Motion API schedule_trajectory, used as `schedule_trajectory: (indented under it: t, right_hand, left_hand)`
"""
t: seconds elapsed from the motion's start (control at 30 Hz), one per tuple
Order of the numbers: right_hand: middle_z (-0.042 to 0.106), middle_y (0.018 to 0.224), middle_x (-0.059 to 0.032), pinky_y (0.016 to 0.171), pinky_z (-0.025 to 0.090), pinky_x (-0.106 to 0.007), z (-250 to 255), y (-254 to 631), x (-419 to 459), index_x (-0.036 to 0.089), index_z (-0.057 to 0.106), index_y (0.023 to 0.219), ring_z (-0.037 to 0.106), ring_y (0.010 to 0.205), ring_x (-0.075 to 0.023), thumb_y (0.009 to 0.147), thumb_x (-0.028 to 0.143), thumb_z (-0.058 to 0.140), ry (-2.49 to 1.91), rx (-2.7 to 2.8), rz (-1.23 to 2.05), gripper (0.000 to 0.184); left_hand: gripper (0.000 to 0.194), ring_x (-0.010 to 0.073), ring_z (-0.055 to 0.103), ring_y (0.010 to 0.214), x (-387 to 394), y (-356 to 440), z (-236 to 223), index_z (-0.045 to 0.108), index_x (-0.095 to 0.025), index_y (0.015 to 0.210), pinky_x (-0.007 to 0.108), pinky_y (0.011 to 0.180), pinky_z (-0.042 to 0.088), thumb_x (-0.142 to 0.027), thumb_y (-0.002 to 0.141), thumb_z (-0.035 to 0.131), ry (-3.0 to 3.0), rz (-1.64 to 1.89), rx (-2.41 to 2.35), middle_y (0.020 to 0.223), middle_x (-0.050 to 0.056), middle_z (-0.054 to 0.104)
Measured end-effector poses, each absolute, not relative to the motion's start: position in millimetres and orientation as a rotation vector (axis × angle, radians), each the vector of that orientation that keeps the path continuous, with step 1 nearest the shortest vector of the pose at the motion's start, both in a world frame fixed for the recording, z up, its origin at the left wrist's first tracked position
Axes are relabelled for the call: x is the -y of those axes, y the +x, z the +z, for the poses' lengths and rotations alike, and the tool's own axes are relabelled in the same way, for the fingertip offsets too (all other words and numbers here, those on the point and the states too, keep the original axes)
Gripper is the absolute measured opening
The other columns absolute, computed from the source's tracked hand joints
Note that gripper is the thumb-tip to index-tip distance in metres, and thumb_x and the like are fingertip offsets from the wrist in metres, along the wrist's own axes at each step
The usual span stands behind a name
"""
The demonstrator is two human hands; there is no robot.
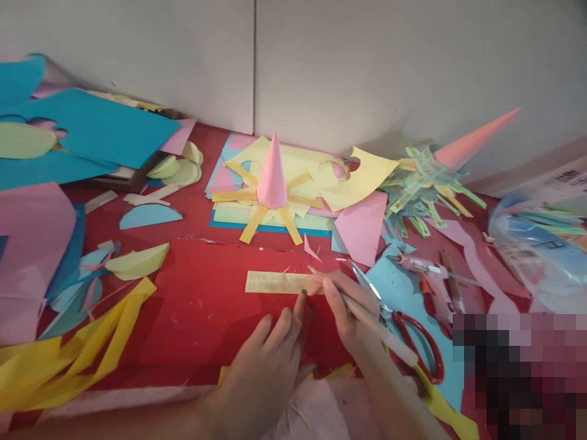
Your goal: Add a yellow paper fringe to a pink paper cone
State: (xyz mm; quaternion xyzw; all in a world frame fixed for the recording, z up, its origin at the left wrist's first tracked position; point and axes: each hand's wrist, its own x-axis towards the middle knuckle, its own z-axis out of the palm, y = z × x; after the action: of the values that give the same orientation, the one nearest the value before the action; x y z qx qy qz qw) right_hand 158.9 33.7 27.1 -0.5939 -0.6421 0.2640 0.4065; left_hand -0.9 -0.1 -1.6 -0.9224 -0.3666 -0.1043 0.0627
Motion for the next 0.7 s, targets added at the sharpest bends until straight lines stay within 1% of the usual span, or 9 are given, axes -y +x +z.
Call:
schedule_trajectory:
  t: [0.07, 0.1, 0.2, 0.27, 0.37, 0.43, 0.5, 0.6, 0.7]
  right_hand:
    - [0.06, 0.056, 0.0015, 0.055, 0.047, -0.025, 24, 161, -36, 0.022, 0.066, 0.076, 0.057, 0.054, -0.0126, 0.089, 0.032, 0.045, -1.571, 1.53, 0.78, 0.027]
    - [0.056, 0.051, 0.0027, 0.05, 0.045, -0.024, 22, 161, -37, 0.022, 0.065, 0.076, 0.054, 0.049, -0.0117, 0.089, 0.034, 0.044, -1.61, 1.463, 0.81, 0.027]
    - [0.054, 0.05, 0.0048, 0.049, 0.043, -0.023, 16, 162, -39, 0.021, 0.058, 0.086, 0.052, 0.046, -0.0113, 0.087, 0.035, 0.048, -1.604, 1.334, 0.857, 0.017]
    - [0.056, 0.054, 0.0046, 0.056, 0.047, -0.025, 15, 161, -39, 0.022, 0.053, 0.087, 0.057, 0.053, -0.0126, 0.086, 0.034, 0.05, -1.547, 1.295, 0.868, 0.012]
    - [0.06, 0.059, 0.0025, 0.065, 0.05, -0.029, 16, 160, -37, 0.022, 0.051, 0.083, 0.062, 0.065, -0.0151, 0.087, 0.033, 0.048, -1.504, 1.315, 0.865, 0.012]
    - [0.064, 0.067, 0.0002, 0.068, 0.051, -0.03, 18, 160, -36, 0.022, 0.053, 0.088, 0.064, 0.071, -0.0162, 0.089, 0.033, 0.045, -1.492, 1.365, 0.824, 0.013]
    - [0.068, 0.081, -0.0026, 0.073, 0.052, -0.032, 20, 159, -36, 0.022, 0.054, 0.097, 0.065, 0.082, -0.0171, 0.09, 0.031, 0.043, -1.5, 1.454, 0.762, 0.016]
    - [0.064, 0.108, -0.0053, 0.09, 0.047, -0.035, 21, 157, -37, 0.023, 0.055, 0.11, 0.057, 0.107, -0.0186, 0.09, 0.028, 0.042, -1.537, 1.581, 0.662, 0.024]
    - [0.056, 0.124, -0.0065, 0.099, 0.04, -0.038, 19, 156, -39, 0.023, 0.051, 0.12, 0.047, 0.12, -0.0198, 0.092, 0.027, 0.039, -1.529, 1.572, 0.573, 0.031]
  left_hand:
    - [0.044, 0.0216, 0.044, 0.104, 0, -1, -1, 0.062, -0.015, 0.112, 0.034, 0.082, 0.034, -0.044, 0.087, 0.041, -2.782, -0.326, 1.104, 0.126, 0.008, 0.055]
    - [0.044, 0.0213, 0.044, 0.104, 0, -1, -1, 0.061, -0.015, 0.112, 0.034, 0.082, 0.034, -0.044, 0.087, 0.041, -2.781, -0.332, 1.103, 0.127, 0.008, 0.055]
    - [0.044, 0.0209, 0.044, 0.105, -1, 0, -1, 0.061, -0.015, 0.112, 0.034, 0.083, 0.034, -0.045, 0.088, 0.04, -2.782, -0.329, 1.104, 0.128, 0.008, 0.054]
    - [0.045, 0.0212, 0.044, 0.105, -1, 0, -1, 0.061, -0.015, 0.112, 0.034, 0.083, 0.034, -0.045, 0.088, 0.04, -2.781, -0.324, 1.099, 0.128, 0.009, 0.054]
    - [0.043, 0.0213, 0.044, 0.104, 0, -1, -2, 0.061, -0.015, 0.111, 0.033, 0.083, 0.034, -0.045, 0.087, 0.041, -2.784, -0.327, 1.095, 0.126, 0.009, 0.056]
    - [0.042, 0.021, 0.045, 0.103, 0, -1, -2, 0.063, -0.016, 0.109, 0.033, 0.082, 0.034, -0.044, 0.087, 0.042, -2.79, -0.33, 1.094, 0.124, 0.008, 0.057]
    - [0.042, 0.021, 0.045, 0.103, 0, 0, -1, 0.064, -0.016, 0.108, 0.033, 0.081, 0.034, -0.044, 0.087, 0.041, -2.788, -0.334, 1.093, 0.122, 0.008, 0.058]
    - [0.043, 0.0213, 0.045, 0.103, -1, 0, 0, 0.064, -0.015, 0.108, 0.033, 0.081, 0.034, -0.043, 0.088, 0.04, -2.781, -0.328, 1.095, 0.124, 0.009, 0.057]
    - [0.044, 0.0214, 0.045, 0.104, -2, 0, 2, 0.063, -0.014, 0.11, 0.034, 0.082, 0.034, -0.043, 0.089, 0.038, -2.781, -0.316, 1.099, 0.126, 0.009, 0.055]
